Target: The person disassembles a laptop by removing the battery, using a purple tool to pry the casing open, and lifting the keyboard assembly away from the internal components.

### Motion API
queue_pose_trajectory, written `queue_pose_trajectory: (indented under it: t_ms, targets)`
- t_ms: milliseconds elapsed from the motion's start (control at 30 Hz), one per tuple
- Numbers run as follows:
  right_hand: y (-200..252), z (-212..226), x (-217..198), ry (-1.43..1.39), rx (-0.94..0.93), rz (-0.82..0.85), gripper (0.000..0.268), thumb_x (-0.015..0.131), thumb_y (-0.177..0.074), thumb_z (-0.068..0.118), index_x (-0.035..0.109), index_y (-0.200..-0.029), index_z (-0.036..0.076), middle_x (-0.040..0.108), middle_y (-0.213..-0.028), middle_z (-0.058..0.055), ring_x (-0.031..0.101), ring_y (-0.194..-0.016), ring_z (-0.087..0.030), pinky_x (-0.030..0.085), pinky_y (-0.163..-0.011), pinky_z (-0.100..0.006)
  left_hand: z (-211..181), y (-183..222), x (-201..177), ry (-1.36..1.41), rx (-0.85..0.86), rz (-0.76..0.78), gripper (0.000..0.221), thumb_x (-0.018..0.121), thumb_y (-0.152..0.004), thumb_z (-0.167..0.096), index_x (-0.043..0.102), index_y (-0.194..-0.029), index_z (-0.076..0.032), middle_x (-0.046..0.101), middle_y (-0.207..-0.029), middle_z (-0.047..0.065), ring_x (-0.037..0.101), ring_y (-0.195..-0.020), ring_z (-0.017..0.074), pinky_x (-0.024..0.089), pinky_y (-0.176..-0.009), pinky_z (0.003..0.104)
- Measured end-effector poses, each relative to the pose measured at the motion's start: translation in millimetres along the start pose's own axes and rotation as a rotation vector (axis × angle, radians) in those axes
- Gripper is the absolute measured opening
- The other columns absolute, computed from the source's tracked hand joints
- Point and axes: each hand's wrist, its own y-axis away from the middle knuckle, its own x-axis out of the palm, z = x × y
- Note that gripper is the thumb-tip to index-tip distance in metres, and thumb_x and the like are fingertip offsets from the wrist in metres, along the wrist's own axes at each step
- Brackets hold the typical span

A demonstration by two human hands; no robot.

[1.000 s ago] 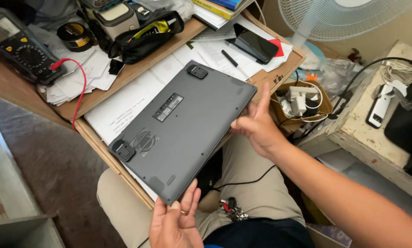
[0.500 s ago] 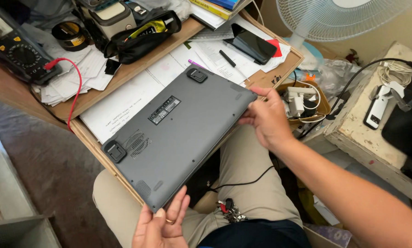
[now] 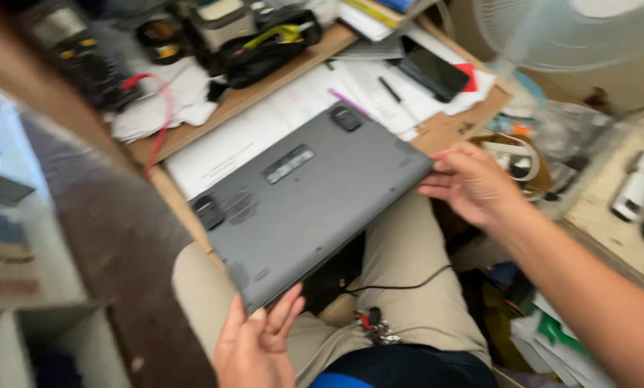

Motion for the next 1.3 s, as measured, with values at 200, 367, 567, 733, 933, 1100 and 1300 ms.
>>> queue_pose_trajectory:
  t_ms: [200,367,567,733,933,1100,1300]
  targets:
    - [17,32,22,0.210,-0.047,0.086,0.042,0.055,-0.087,0.003,0.060,-0.127,0.015,0.060,-0.079,-0.002,0.067,-0.073,-0.022,0.063,-0.078,-0.043,-39,24,43,-0.067,-0.042,0.007,0.077,0.039,-0.093,0.002,0.020,-0.167,-0.012,0.063,-0.140,0.020,0.075,-0.090,0.0484,0.059,-0.089,0.054]
    - [19,35,28,0.240,-0.147,0.004,0.021,0.054,-0.100,0.004,0.067,-0.115,0.008,0.060,-0.081,-0.002,0.071,-0.075,-0.026,0.066,-0.079,-0.039,-44,24,50,-0.083,0.011,0.033,0.072,0.044,-0.097,-0.005,0.025,-0.167,-0.009,0.060,-0.073,0.010,0.083,-0.089,0.0415,0.064,-0.091,0.049]
    - [45,29,50,0.187,-0.167,-0.085,0.019,0.049,-0.103,-0.003,0.053,-0.102,0.015,0.060,-0.085,-0.007,0.067,-0.081,-0.020,0.067,-0.081,-0.037,-41,25,56,-0.140,0.029,0.000,0.073,0.045,-0.096,-0.008,0.026,-0.166,-0.011,0.064,-0.068,0.013,0.083,-0.089,0.0366,0.067,-0.086,0.045]
    - [62,11,70,0.070,-0.109,-0.177,0.030,0.045,-0.095,-0.007,0.047,-0.110,0.019,0.058,-0.094,-0.006,0.065,-0.089,-0.021,0.061,-0.084,-0.036,-39,33,68,-0.100,-0.035,-0.043,0.079,0.047,-0.093,-0.005,0.026,-0.167,-0.018,0.067,-0.093,0.018,0.076,-0.089,0.0321,0.062,-0.086,0.040]
    - [45,-31,56,-0.147,-0.158,-0.188,0.043,0.044,-0.082,-0.011,0.048,-0.112,0.020,0.056,-0.088,-0.008,0.064,-0.087,-0.023,0.061,-0.086,-0.041,-5,22,65,0.069,0.002,-0.058,0.084,0.046,-0.090,0.002,0.024,-0.165,-0.028,0.058,-0.120,0.017,0.062,-0.087,0.0275,0.058,-0.091,0.045]
    - [53,-39,58,-0.223,-0.136,-0.154,0.048,0.046,-0.079,-0.014,0.050,-0.111,0.022,0.063,-0.094,-0.006,0.064,-0.091,-0.018,0.058,-0.090,-0.035,2,18,66,0.065,0.103,0.002,0.090,0.052,-0.085,0.006,0.017,-0.161,-0.027,0.047,-0.156,0.012,0.059,-0.114,0.0231,0.057,-0.094,0.047]
    - [48,-50,54,-0.165,-0.195,-0.111,0.060,0.048,-0.079,-0.014,0.062,-0.133,0.010,0.065,-0.100,-0.008,0.061,-0.092,-0.015,0.059,-0.092,-0.034,-2,16,71,0.062,0.087,-0.072,0.092,0.052,-0.082,0.009,0.021,-0.161,-0.027,0.050,-0.149,0.013,0.060,-0.106,0.0242,0.060,-0.087,0.045]
